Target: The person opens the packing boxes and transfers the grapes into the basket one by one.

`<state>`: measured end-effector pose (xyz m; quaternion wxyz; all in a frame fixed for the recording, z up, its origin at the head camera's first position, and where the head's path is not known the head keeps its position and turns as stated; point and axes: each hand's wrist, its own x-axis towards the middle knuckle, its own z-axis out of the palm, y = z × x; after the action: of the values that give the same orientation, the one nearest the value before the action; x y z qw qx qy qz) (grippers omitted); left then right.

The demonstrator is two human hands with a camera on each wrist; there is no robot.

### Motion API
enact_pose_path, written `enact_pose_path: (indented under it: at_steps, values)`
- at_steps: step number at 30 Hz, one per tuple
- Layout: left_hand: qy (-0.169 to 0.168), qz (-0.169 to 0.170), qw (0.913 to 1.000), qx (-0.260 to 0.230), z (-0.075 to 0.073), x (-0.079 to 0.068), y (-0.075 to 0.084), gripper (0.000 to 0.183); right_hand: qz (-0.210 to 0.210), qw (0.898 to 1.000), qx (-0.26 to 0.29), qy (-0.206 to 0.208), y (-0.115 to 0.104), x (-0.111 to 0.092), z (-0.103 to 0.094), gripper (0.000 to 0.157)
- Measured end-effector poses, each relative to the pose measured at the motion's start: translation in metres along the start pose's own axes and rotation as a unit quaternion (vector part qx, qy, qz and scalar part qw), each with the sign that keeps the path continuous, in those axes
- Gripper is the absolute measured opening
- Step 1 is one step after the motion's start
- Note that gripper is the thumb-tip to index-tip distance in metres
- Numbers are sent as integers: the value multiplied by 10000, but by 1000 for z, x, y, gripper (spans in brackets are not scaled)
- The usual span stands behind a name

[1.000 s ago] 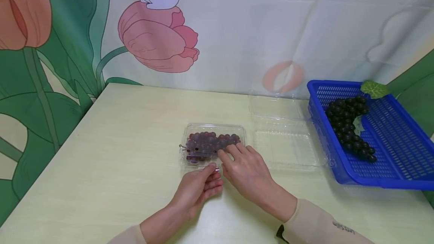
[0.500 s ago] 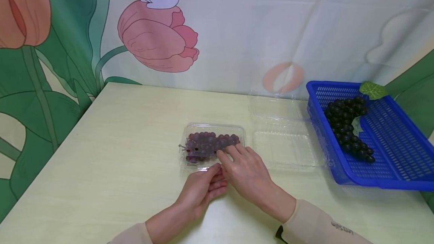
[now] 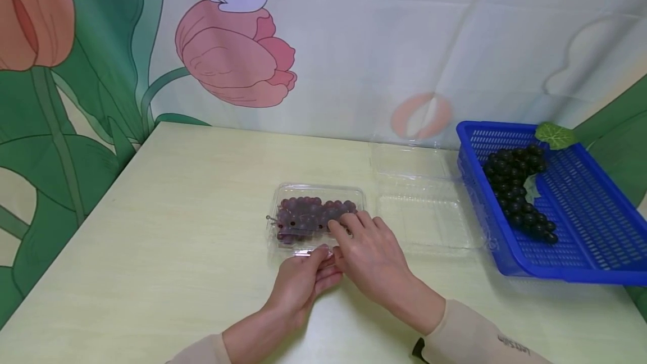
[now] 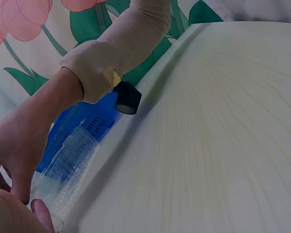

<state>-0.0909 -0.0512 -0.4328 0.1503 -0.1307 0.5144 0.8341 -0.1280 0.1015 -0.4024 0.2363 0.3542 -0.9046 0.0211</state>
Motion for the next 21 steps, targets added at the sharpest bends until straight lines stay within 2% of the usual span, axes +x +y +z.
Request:
enact_pose_path:
  at_steps: [7,16,21]
  values:
    - [62,-60,9999,-124,1,1,0,35,274,9992,-301,34,1,-4,0,38]
    - [35,50,9999,-124,1,3,0,34,350,9992,195,-36,0,-5,-1,34]
    - [73,-35,9998,-162,2,3,1,31,383,9986,355,-77,1,-6,-1,31]
